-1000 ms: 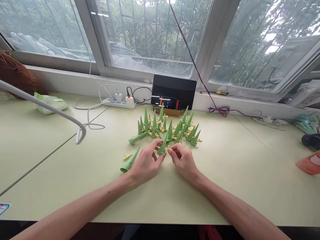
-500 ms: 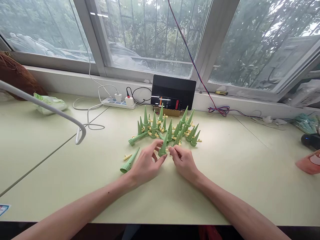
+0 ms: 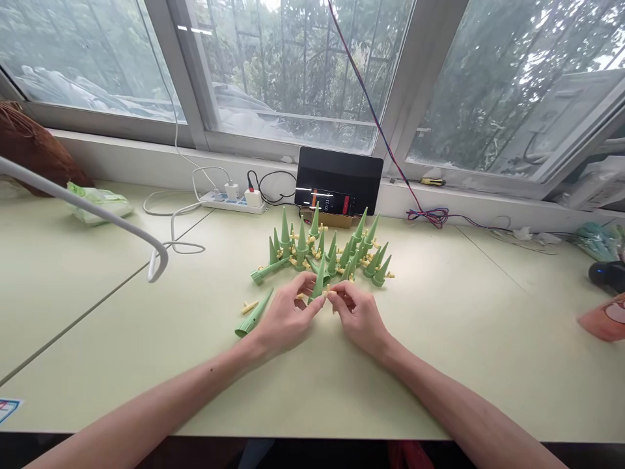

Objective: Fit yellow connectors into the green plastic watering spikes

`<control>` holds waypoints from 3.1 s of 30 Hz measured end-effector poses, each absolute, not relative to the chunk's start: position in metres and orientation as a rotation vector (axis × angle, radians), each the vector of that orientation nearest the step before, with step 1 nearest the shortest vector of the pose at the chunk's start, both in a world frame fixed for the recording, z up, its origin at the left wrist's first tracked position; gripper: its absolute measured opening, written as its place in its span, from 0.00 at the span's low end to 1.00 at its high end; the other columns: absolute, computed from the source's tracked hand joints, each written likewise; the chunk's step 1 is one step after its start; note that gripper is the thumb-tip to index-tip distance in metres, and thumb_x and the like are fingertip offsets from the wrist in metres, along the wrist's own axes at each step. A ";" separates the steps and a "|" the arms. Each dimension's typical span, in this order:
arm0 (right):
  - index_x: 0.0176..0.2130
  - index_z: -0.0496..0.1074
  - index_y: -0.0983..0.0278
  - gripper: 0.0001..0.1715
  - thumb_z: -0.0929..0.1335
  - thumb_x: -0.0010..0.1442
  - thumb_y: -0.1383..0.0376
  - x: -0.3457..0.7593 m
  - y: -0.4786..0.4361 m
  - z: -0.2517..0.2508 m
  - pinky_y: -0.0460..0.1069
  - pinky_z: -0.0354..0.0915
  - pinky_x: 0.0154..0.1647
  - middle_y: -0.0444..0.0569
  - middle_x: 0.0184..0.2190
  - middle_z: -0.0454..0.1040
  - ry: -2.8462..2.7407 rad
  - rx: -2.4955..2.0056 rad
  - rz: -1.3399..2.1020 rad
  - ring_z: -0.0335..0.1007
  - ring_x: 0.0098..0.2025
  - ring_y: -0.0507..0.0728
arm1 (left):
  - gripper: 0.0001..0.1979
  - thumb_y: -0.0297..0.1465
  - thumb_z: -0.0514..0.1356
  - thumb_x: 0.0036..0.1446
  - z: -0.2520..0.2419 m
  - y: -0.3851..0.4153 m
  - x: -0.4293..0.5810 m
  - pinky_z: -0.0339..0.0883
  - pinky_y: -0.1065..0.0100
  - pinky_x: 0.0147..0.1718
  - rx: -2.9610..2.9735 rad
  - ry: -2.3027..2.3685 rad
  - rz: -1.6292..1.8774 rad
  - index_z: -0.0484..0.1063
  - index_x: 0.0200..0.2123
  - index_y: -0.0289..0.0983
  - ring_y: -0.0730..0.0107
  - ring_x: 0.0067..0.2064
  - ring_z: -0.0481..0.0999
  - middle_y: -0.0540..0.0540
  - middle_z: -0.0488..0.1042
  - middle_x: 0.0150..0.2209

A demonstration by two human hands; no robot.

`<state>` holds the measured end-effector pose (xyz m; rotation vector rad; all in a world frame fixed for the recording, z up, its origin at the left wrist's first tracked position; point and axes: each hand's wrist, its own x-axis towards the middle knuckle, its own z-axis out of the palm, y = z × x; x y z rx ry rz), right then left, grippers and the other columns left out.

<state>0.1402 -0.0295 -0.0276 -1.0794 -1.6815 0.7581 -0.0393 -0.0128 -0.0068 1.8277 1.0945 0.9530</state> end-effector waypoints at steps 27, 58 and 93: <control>0.30 0.67 0.63 0.17 0.63 0.68 0.59 0.139 -0.030 -0.025 0.47 0.48 0.24 0.39 0.21 0.57 -1.713 -1.083 0.827 0.48 0.23 0.49 | 0.10 0.38 0.63 0.60 0.006 -0.010 -0.041 0.66 0.68 0.39 1.540 0.776 0.869 0.73 0.37 0.37 0.67 0.40 0.69 0.48 0.71 0.36; 0.34 0.67 0.62 0.14 0.62 0.69 0.58 0.140 -0.028 -0.028 0.47 0.51 0.25 0.40 0.22 0.62 -1.781 -1.140 0.734 0.52 0.23 0.51 | 0.13 0.41 0.64 0.57 0.004 -0.011 -0.039 0.68 0.67 0.38 1.550 0.856 0.898 0.75 0.37 0.37 0.66 0.38 0.71 0.46 0.73 0.36; 0.32 0.67 0.63 0.17 0.61 0.70 0.58 0.138 -0.030 -0.025 0.47 0.50 0.25 0.40 0.21 0.61 -1.745 -1.162 0.747 0.51 0.23 0.50 | 0.09 0.38 0.61 0.62 0.004 -0.013 -0.039 0.68 0.66 0.42 1.665 0.840 0.940 0.72 0.35 0.37 0.64 0.41 0.73 0.47 0.74 0.37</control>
